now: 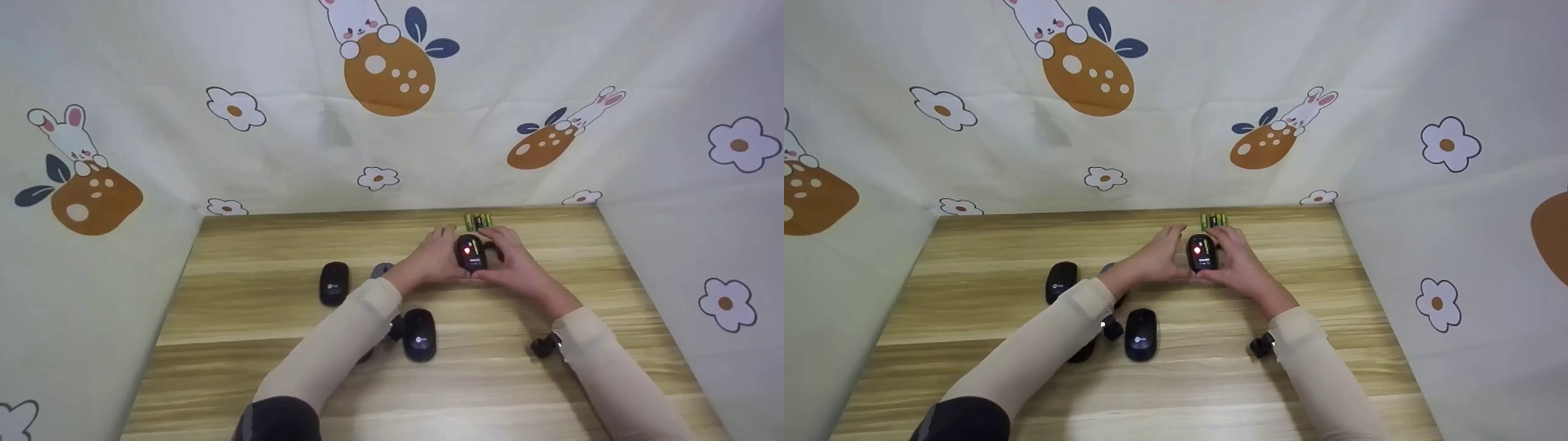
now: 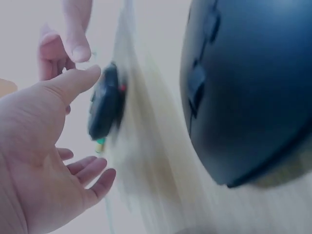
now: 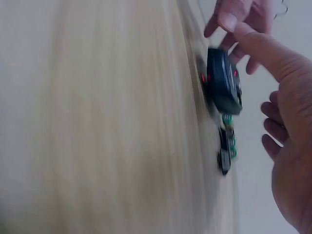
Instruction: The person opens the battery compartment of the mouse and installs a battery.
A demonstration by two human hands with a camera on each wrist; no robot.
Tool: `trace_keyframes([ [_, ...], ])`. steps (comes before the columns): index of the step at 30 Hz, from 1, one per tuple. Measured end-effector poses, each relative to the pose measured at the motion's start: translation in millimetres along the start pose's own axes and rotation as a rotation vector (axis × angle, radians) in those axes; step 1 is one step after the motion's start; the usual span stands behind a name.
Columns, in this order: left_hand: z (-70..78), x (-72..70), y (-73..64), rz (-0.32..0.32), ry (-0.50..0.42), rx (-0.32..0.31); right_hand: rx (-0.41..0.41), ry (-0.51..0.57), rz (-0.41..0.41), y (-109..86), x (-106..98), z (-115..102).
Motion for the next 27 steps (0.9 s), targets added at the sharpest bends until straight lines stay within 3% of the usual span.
trace_keyframes([
  [4, -3.4, -13.9, -22.9, 0.002, -0.066, 0.022, -0.079, 0.024, 0.039, -7.7, 7.4, -25.9],
  [11, -20.7, -31.9, -74.4, -0.007, -0.152, 0.109, -0.169, 0.036, -0.006, -19.9, 32.6, -71.1],
  [19, -50.0, -27.4, -126.4, -0.03, -0.163, 0.153, -0.13, 0.063, -0.066, -33.6, 63.4, -98.4],
  [27, -75.2, -16.6, -156.1, -0.025, -0.128, 0.161, -0.064, 0.119, -0.104, -40.8, 91.3, -110.6],
])
Point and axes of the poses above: each hand's wrist, its own y-axis towards the middle knuckle, its own x-axis out of the palm, z = x × y, the point moved 9 cm from there along y, towards the middle knuckle, and after that the axes turned 14 degrees about -x, right-handed, at the moved point
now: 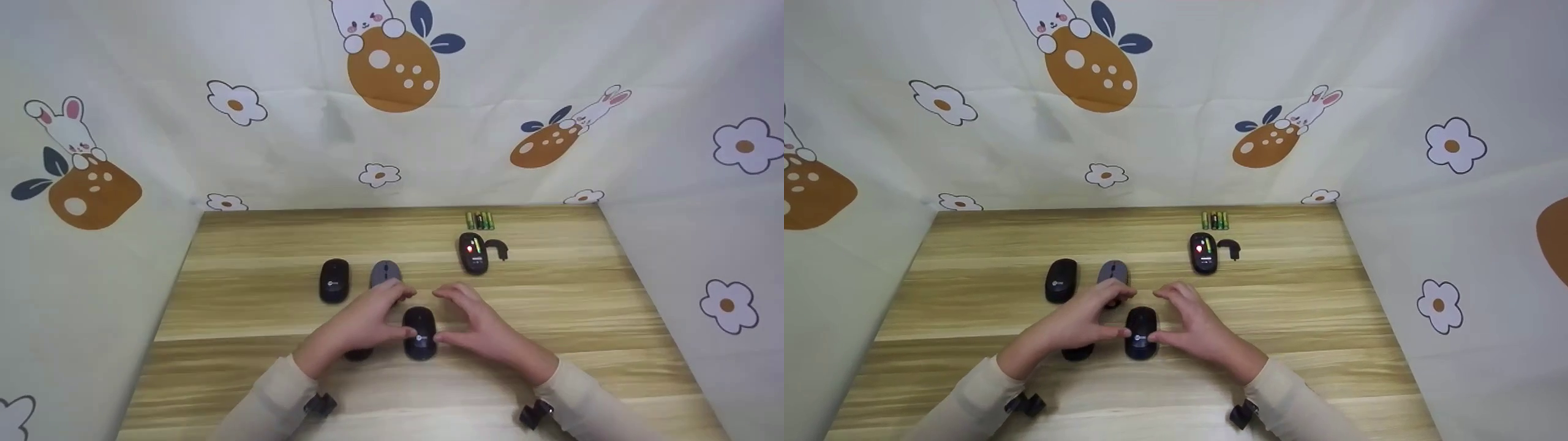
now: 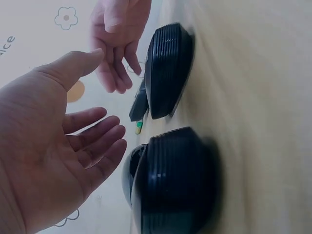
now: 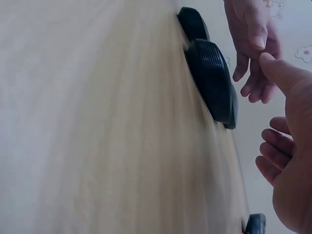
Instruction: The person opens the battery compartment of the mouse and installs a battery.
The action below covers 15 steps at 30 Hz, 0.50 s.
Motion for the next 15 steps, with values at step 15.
trace_keyframes([
  [15, -3.9, 20.9, -14.0, -0.023, 0.083, -0.043, 0.073, 0.004, -0.109, -0.1, 29.9, 0.7],
])
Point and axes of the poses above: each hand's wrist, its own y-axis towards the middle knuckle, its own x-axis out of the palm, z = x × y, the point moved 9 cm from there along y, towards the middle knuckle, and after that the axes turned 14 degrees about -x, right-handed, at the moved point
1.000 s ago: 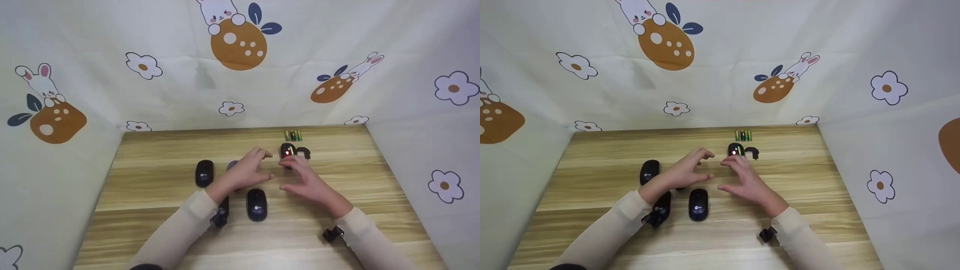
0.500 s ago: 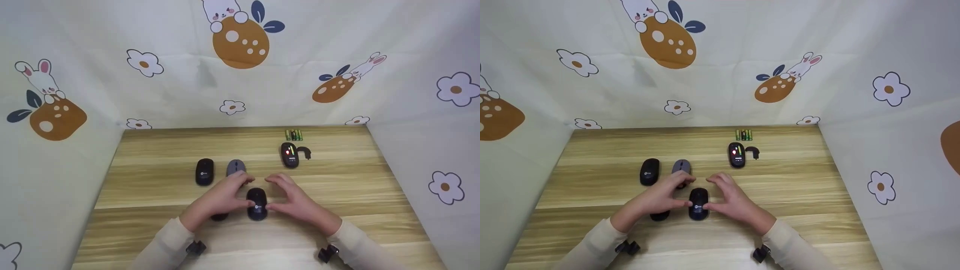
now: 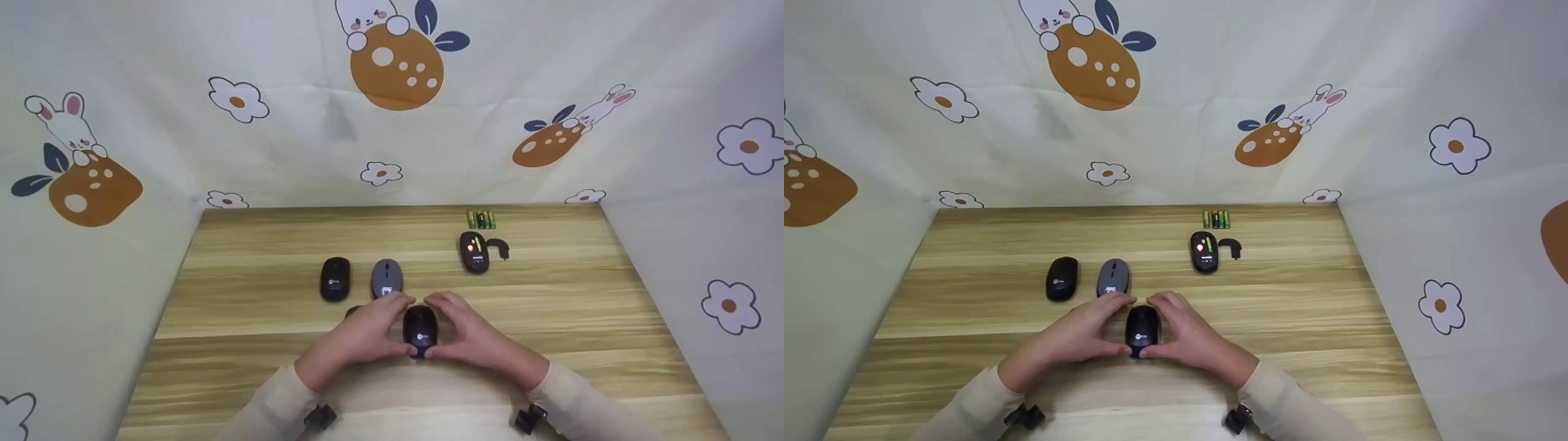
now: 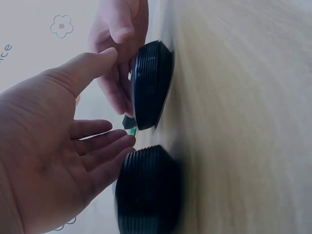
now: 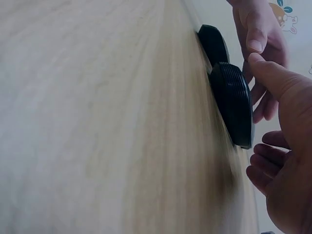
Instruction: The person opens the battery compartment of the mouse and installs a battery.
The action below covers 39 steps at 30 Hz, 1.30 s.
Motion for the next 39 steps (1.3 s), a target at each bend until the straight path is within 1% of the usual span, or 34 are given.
trace_keyframes([
  [4, 2.5, 8.4, 0.8, -0.007, 0.02, 0.011, -0.018, -0.017, -0.02, 2.0, 3.1, -1.6],
  [9, 3.1, 18.4, 2.7, 0.011, 0.106, 0.009, -0.023, -0.039, -0.052, 3.8, 7.6, -2.0],
  [14, 7.5, 21.0, 4.5, 0.05, 0.176, 0.025, -0.036, -0.058, -0.062, 4.7, 10.5, -2.5],
  [20, 9.1, 22.4, 5.9, 0.057, 0.21, 0.028, -0.056, -0.086, -0.066, 5.7, 12.9, -2.4],
  [24, 8.4, 22.7, 6.7, 0.053, 0.214, 0.031, -0.052, -0.096, -0.062, 6.7, 12.6, -2.2],
  [29, 8.3, 20.0, 7.6, 0.052, 0.193, 0.038, -0.049, -0.052, -0.048, 7.8, 8.5, -5.1],
  [34, 10.6, 9.4, 7.8, 0.07, 0.137, 0.044, -0.051, -0.007, -0.016, 9.5, -2.4, -9.0],
  [39, 14.4, -4.8, 6.4, 0.121, 0.08, 0.082, -0.059, 0.01, 0.009, 12.7, -14.7, -12.0],
])
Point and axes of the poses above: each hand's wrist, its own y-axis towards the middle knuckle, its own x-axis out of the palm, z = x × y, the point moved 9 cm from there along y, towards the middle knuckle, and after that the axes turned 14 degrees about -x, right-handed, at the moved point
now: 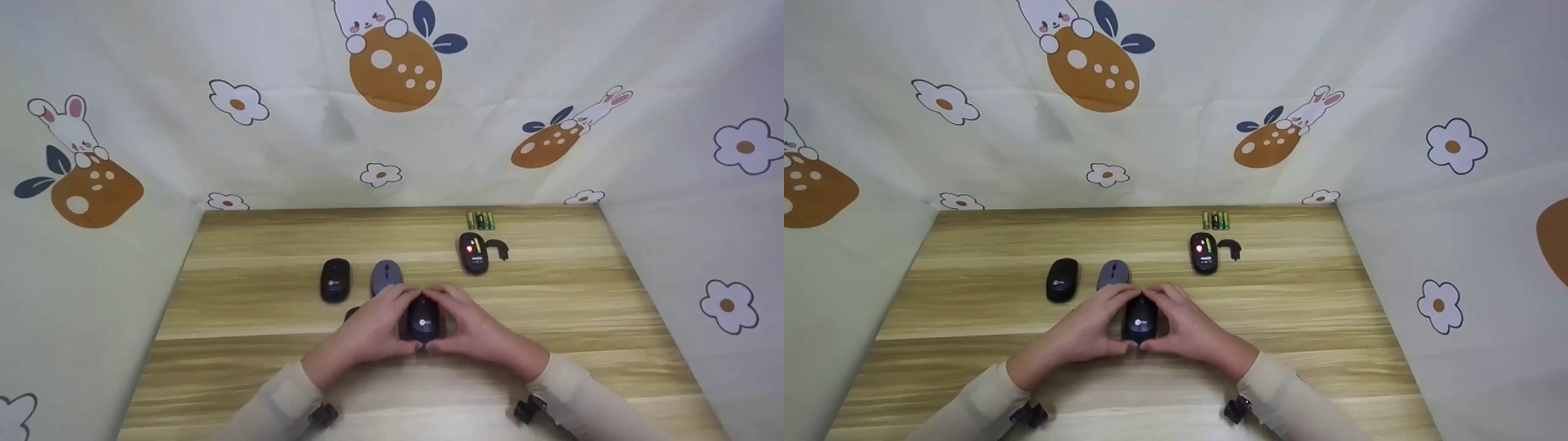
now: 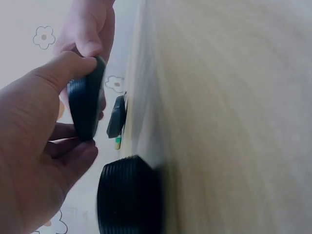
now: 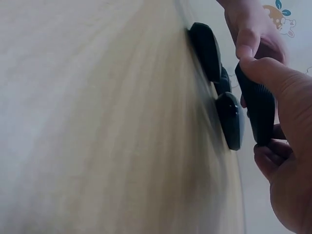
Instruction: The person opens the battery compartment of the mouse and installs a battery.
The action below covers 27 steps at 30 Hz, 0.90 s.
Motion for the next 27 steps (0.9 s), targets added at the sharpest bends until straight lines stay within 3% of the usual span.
trace_keyframes([
  [13, -0.7, -29.9, -4.6, 0.224, -0.175, 0.134, -0.25, -0.025, 0.13, 13.9, -30.1, -22.9],
  [21, 0.5, -35.8, -8.1, 0.281, -0.201, 0.194, -0.289, -0.024, 0.103, 16.7, -35.4, -29.9],
  [27, 1.0, -40.1, -10.7, 0.312, -0.271, 0.245, -0.333, -0.045, 0.162, 16.8, -40.6, -34.9],
])
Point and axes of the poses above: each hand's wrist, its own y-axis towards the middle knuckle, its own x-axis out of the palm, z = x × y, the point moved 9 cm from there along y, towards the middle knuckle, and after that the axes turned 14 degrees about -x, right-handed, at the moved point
